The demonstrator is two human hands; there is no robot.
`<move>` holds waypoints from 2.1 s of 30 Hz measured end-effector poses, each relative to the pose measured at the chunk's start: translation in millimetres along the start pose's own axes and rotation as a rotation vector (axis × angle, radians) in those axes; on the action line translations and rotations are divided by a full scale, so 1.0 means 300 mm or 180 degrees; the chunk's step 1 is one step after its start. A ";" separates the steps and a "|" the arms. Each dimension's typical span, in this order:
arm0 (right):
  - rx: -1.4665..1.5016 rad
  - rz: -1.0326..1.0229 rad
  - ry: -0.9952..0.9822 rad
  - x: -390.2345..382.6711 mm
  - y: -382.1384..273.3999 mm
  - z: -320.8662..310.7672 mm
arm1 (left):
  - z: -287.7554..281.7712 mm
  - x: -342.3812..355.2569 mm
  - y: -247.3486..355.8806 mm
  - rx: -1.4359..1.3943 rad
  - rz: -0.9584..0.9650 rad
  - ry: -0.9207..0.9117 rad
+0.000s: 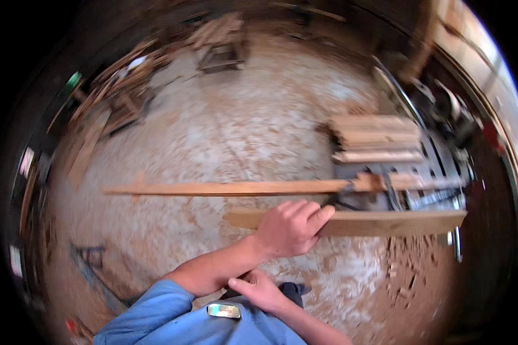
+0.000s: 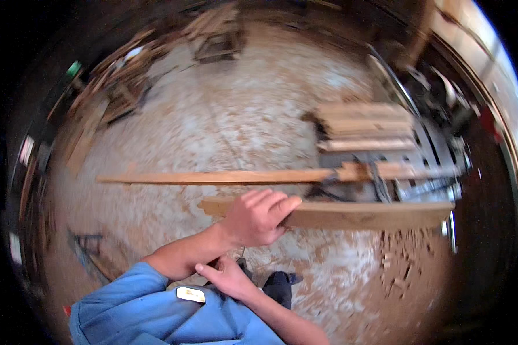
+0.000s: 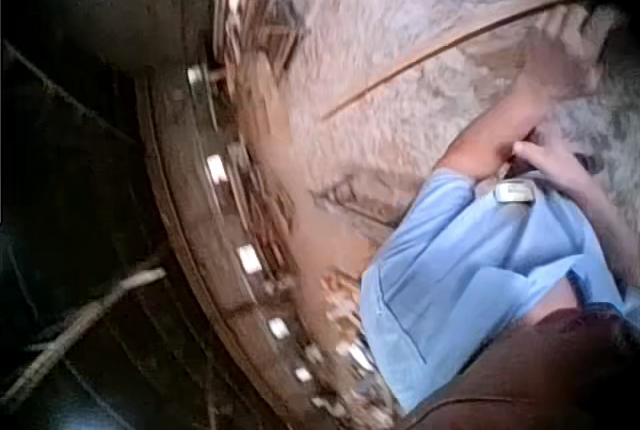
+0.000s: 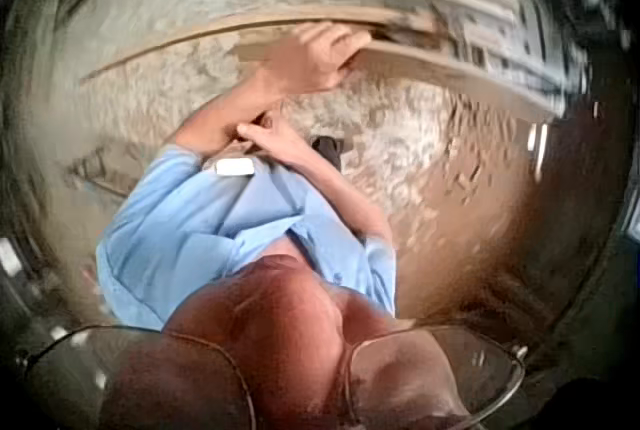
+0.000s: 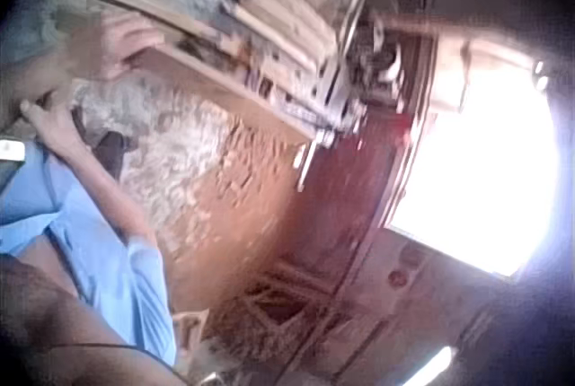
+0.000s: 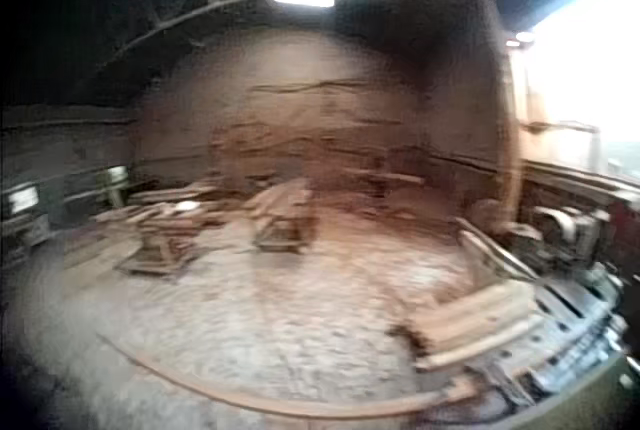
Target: The person uses a table saw to cut thin wooden strips. They clamp the wood to the saw table, feed it through the blade, and then remove the cut pieces. The person also uses a metal ruler and a pen to mark measurements on the wood before cutting.
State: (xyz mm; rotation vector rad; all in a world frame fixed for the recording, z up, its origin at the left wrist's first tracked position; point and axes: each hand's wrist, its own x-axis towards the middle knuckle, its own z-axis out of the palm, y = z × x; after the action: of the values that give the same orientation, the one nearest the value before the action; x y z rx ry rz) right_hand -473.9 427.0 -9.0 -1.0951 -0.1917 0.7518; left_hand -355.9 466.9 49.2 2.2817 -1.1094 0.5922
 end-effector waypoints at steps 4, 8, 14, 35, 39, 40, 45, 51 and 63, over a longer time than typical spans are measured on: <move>0.0048 0.0725 -0.0638 0.153 0.091 0.205 | -0.255 -0.298 -0.110 0.0413 -0.0841 -0.0104; 0.0840 0.1410 -0.0718 0.243 0.204 0.297 | -0.374 -0.546 -0.146 0.0710 -0.1535 -0.0202; 0.0908 0.1442 -0.0969 0.360 0.143 0.398 | -0.506 -0.694 -0.169 0.1158 -0.2184 0.0022; -0.0497 0.2377 -0.2426 1.097 0.506 1.228 | -1.193 -1.523 -0.601 0.1819 -0.4130 0.1343; -0.0263 0.3411 -0.2708 1.307 0.501 1.540 | -1.442 -1.755 -0.736 0.2185 -0.4331 0.1349; -0.0439 0.2875 -0.2741 1.342 0.548 1.590 | -1.502 -1.803 -0.771 0.2280 -0.4349 0.1363; -0.0782 0.1233 -0.2762 1.615 0.651 1.814 | -1.764 -2.024 -1.039 0.2676 -0.4487 0.1851; -0.1975 -0.1935 -0.3803 1.939 0.441 2.047 | -2.337 -1.970 -1.523 -0.0107 -0.3283 0.4747; -0.2605 -0.2292 -0.3381 2.605 0.435 2.436 | -2.689 -2.283 -2.249 -0.2785 -0.1701 0.6990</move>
State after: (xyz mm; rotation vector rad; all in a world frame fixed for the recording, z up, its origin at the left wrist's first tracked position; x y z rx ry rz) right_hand -313.8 1491.1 54.7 -1.1406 -1.8197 0.5142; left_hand -321.0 1721.0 81.9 0.2299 0.3917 1.3003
